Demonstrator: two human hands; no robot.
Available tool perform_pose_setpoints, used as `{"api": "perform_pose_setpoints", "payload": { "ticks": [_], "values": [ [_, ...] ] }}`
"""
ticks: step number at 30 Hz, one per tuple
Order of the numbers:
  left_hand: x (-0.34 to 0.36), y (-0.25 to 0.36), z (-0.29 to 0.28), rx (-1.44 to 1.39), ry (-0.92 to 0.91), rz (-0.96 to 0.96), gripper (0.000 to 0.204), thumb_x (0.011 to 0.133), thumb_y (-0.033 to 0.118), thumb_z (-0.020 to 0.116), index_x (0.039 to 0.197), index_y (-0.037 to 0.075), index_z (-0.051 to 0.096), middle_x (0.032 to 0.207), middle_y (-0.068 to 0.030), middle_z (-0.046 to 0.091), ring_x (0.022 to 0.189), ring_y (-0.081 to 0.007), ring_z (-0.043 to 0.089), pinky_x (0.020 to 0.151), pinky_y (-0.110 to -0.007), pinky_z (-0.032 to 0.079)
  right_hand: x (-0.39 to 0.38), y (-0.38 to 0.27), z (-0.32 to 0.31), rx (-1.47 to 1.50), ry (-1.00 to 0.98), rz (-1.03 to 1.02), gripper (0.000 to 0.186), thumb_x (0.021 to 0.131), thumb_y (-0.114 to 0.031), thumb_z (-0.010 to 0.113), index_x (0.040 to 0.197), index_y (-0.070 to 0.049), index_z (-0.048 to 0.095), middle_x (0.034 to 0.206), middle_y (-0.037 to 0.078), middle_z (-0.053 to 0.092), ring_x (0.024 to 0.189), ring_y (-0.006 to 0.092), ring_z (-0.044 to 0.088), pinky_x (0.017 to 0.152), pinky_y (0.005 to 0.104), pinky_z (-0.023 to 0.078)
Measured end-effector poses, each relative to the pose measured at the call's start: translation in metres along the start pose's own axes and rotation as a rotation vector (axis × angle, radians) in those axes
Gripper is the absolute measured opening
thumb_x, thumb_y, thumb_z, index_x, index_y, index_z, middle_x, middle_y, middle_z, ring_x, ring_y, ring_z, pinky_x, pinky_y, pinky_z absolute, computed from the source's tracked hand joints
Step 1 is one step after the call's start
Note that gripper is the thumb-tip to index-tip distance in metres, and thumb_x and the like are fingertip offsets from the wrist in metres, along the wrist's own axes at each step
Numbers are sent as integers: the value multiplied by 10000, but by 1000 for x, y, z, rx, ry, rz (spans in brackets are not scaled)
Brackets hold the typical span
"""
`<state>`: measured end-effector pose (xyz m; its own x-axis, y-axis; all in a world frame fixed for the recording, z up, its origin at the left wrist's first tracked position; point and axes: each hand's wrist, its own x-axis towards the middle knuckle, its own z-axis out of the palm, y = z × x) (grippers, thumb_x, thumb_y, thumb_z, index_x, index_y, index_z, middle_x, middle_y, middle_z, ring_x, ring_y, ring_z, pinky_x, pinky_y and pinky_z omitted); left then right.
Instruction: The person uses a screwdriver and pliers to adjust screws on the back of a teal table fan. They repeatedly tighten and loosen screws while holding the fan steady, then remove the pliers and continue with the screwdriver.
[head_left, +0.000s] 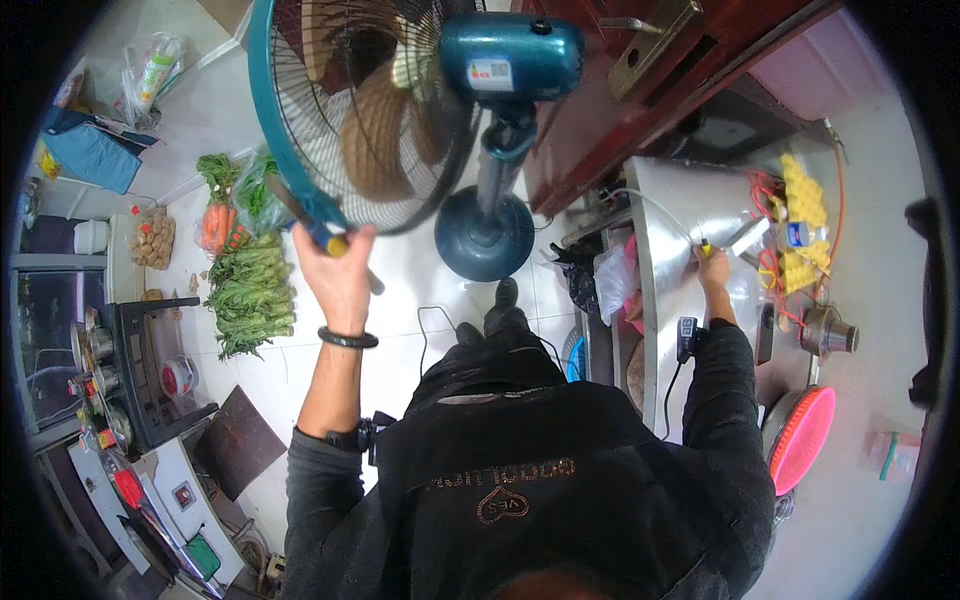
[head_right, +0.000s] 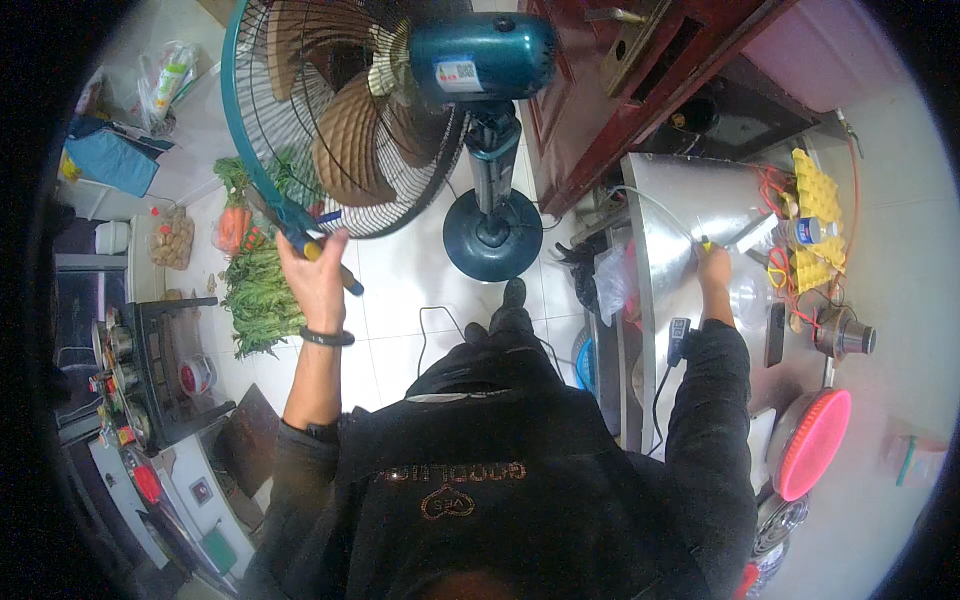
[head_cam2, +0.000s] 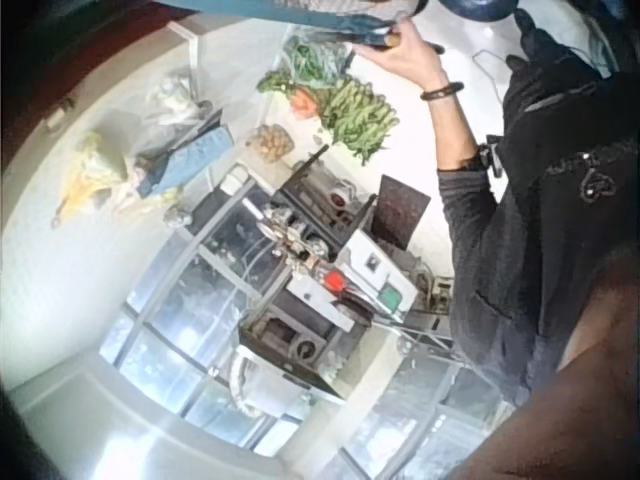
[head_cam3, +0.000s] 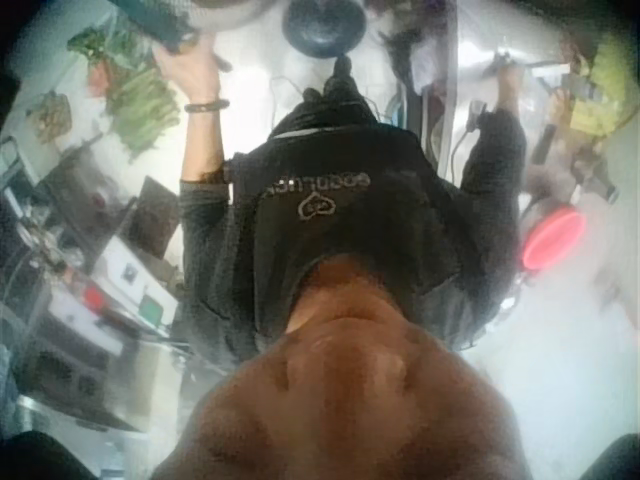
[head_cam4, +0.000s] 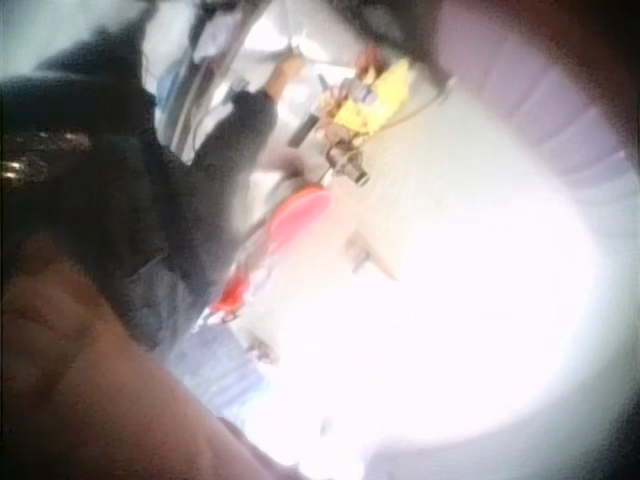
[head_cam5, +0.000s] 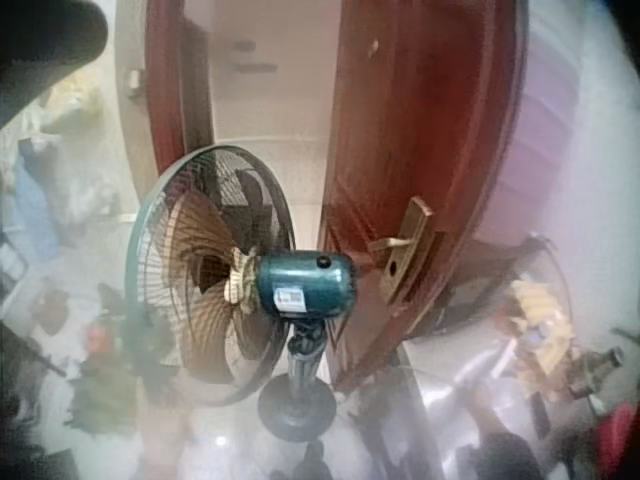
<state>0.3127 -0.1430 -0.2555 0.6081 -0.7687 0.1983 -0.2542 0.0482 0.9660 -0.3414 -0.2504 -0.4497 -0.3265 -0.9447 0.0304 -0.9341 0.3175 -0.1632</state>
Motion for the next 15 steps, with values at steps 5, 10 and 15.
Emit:
{"api": "perform_pose_setpoints", "payload": {
  "ticks": [5,10,15],
  "values": [
    [57,-25,9,72,164,-56,449,787,111,720,1172,-33,540,933,-72,602,779,-158,556,715,-299,484,-5,3,5,-10,37,4,347,911,-374,702,926,-28,726,819,217,705,789,418,679,708,483,507],
    [110,-36,-29,66,51,-93,414,768,118,699,1137,-9,560,854,-68,622,754,-151,602,684,-304,530,-11,-2,0,85,57,1,333,896,-363,724,947,-34,729,855,216,715,819,424,683,726,487,511],
    [167,-28,-58,179,-93,79,439,748,92,680,1160,-19,581,928,-73,657,785,-164,607,713,-302,518,-10,-4,-9,85,53,29,367,869,-369,753,973,-18,721,897,233,719,866,443,686,750,508,515]
  ]
}}
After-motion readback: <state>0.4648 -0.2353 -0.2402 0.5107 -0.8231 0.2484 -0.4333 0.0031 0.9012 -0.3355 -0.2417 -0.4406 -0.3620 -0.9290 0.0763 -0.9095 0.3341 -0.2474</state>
